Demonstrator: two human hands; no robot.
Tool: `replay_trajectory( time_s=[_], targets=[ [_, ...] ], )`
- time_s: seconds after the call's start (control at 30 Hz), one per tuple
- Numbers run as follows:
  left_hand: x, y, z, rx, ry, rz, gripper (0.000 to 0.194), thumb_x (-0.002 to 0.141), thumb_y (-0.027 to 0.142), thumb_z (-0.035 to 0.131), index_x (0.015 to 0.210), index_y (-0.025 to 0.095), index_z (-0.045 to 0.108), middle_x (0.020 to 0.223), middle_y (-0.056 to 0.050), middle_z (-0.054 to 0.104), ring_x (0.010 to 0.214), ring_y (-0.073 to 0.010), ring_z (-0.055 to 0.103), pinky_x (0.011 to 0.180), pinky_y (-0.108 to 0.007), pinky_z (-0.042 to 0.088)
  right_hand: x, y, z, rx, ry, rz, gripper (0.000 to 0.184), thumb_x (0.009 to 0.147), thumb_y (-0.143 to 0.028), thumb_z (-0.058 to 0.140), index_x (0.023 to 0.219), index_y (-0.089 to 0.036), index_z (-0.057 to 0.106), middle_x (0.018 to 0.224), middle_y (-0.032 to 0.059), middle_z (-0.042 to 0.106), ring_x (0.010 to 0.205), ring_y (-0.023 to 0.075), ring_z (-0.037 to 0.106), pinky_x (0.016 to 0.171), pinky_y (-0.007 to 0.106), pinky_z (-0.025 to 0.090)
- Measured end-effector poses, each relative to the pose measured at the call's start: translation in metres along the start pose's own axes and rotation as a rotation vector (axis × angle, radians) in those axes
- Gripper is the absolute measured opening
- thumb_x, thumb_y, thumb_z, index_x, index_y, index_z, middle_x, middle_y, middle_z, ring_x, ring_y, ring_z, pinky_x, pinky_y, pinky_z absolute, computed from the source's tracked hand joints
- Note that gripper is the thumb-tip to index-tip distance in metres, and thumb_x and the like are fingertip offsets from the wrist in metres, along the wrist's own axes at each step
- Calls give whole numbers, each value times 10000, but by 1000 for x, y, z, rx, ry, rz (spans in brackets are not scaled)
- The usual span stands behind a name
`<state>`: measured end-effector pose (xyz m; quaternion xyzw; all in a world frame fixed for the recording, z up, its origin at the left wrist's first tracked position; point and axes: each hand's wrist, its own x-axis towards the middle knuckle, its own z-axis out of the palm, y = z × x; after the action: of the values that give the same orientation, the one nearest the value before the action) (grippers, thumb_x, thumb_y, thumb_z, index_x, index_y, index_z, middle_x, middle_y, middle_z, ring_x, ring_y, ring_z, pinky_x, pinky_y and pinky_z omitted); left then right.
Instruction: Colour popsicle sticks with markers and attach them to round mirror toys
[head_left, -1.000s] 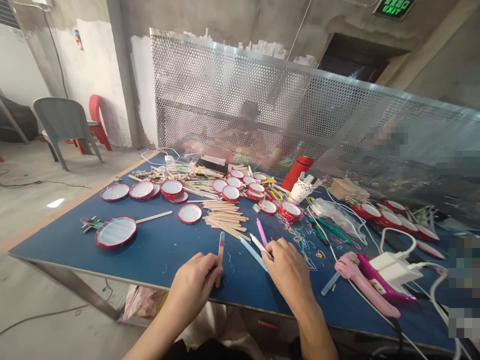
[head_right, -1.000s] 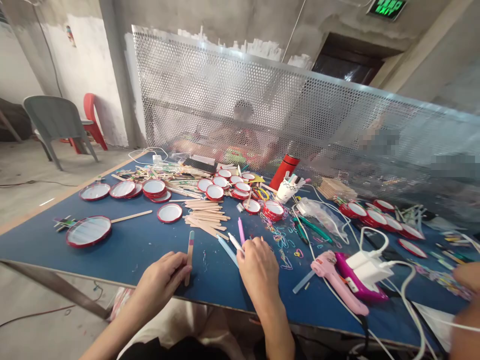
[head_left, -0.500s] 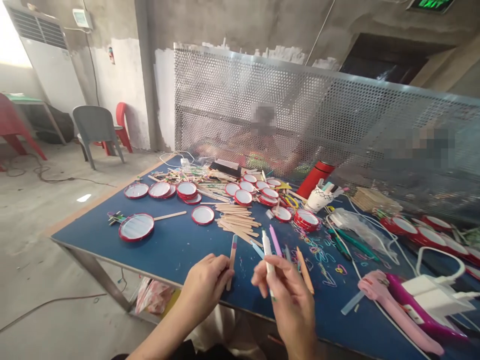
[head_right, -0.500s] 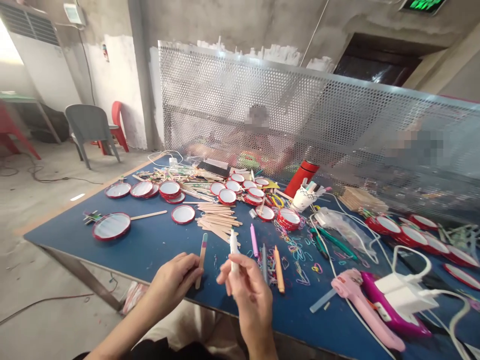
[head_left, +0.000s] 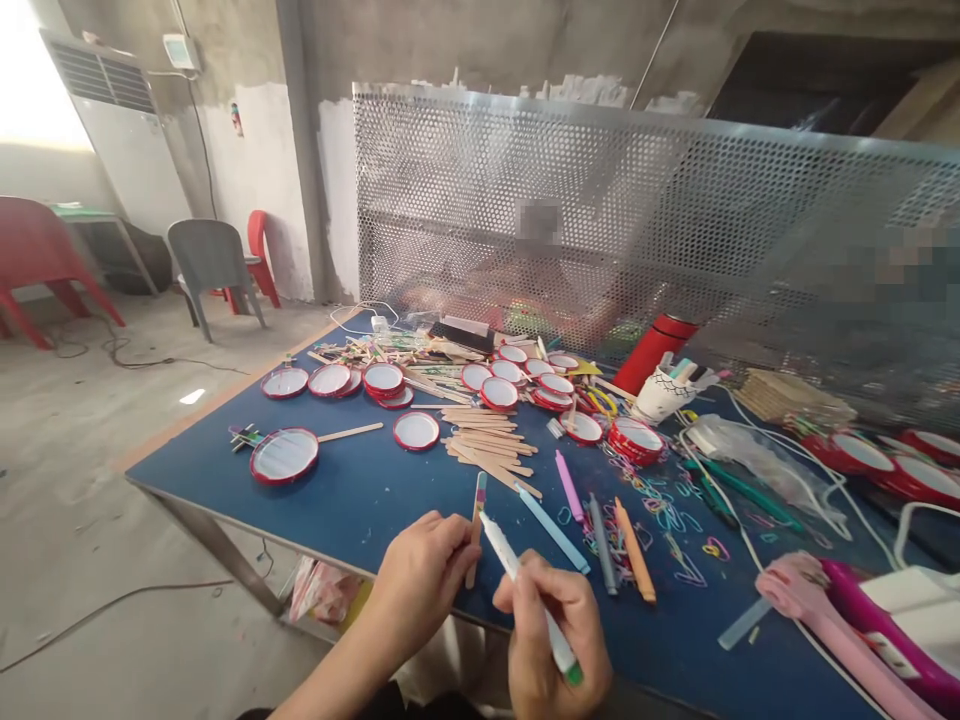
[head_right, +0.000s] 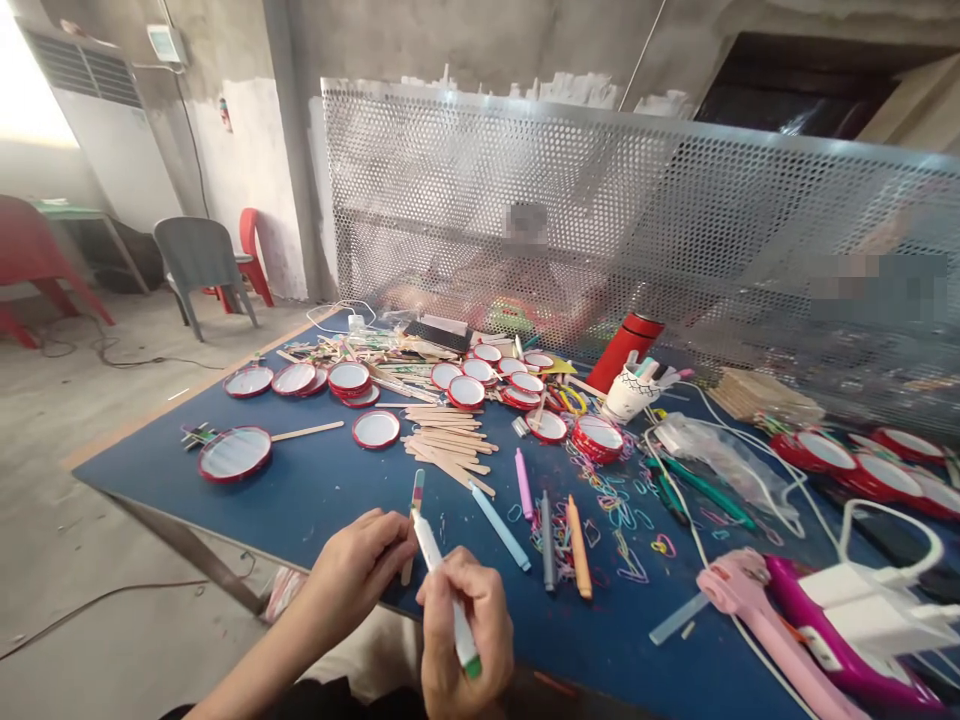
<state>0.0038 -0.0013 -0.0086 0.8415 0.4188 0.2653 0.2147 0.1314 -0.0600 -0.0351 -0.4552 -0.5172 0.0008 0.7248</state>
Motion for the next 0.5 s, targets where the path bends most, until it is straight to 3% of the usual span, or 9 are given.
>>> replay_trajectory(
  time_s=[0.17, 0.5],
  targets=[
    [-1, 0, 0, -1, -16, -11, 273, 987, 178, 469, 728, 234, 535, 721, -22, 680, 706, -195, 656, 642, -264, 471, -12, 6, 1, -12, -7, -48, 160, 944, -79, 604, 1023, -190, 688, 738, -1, 666, 618, 155, 658, 599, 286, 553],
    [0, -1, 1, -26, -39, -7, 282, 1001, 195, 428, 751, 225, 555, 727, -31, 677, 723, -199, 643, 651, -272, 483, -11, 8, -1, -14, -45, -68, 216, 933, -34, 593, 1043, -200, 675, 752, -2, 664, 618, 146, 655, 600, 284, 573]
  ],
)
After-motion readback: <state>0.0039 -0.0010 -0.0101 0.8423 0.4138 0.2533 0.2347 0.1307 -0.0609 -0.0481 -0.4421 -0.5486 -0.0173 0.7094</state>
